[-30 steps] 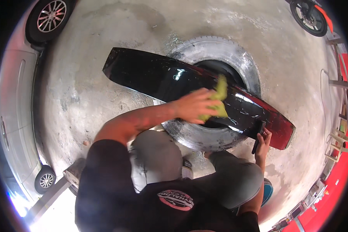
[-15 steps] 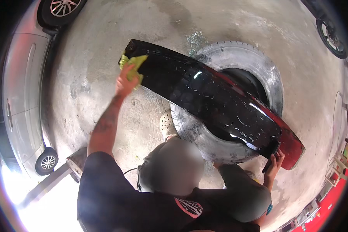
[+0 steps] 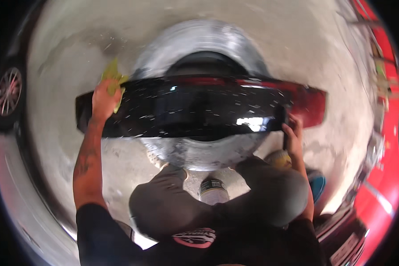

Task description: The person sands a black car spoiler using sandpaper and water from a bucket, wipes the part with a cloth, and handles a sanding block to sand the surface.

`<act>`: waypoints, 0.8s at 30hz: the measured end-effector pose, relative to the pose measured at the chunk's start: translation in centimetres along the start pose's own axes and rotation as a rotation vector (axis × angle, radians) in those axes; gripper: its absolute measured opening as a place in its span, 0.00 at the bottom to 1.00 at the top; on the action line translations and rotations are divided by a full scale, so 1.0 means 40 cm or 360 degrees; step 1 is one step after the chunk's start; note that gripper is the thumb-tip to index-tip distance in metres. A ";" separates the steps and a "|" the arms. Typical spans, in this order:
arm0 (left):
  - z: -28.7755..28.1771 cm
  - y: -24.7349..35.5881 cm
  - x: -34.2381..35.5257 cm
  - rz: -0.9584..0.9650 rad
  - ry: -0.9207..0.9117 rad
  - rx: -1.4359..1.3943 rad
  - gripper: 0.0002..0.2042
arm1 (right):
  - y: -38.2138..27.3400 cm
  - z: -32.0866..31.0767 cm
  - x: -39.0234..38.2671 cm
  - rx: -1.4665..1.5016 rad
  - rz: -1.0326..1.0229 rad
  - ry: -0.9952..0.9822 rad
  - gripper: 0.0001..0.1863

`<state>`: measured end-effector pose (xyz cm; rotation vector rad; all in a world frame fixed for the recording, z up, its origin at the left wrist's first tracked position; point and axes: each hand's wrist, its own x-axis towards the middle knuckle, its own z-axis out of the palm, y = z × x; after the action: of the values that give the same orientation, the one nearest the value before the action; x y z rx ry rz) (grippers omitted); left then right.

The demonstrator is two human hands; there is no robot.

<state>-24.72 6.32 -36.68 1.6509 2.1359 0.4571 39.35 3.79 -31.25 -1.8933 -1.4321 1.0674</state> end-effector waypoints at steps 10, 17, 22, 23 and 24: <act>0.289 0.743 -0.016 0.1349 -0.0300 -0.0101 0.26 | 0.058 0.034 -0.011 0.0875 -0.0069 0.0139 0.25; 0.607 1.303 0.057 0.1562 -0.0626 -0.0044 0.15 | 0.039 0.016 -0.011 0.0207 -0.0290 0.0281 0.25; 0.685 1.547 0.032 0.1492 -0.0995 0.0225 0.17 | 0.038 0.006 -0.009 0.0154 -0.0303 0.0134 0.27; 0.688 1.572 0.031 0.1530 -0.0961 0.0217 0.17 | 0.039 0.005 -0.010 0.0201 -0.0312 0.0141 0.27; 0.684 1.580 0.030 0.1542 -0.0985 0.0045 0.18 | 0.037 0.007 -0.011 0.0230 -0.0222 0.0091 0.26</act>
<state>41.62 23.54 -29.73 2.3690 0.8306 0.1213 39.86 2.93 -32.45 -1.6837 -1.3943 1.0133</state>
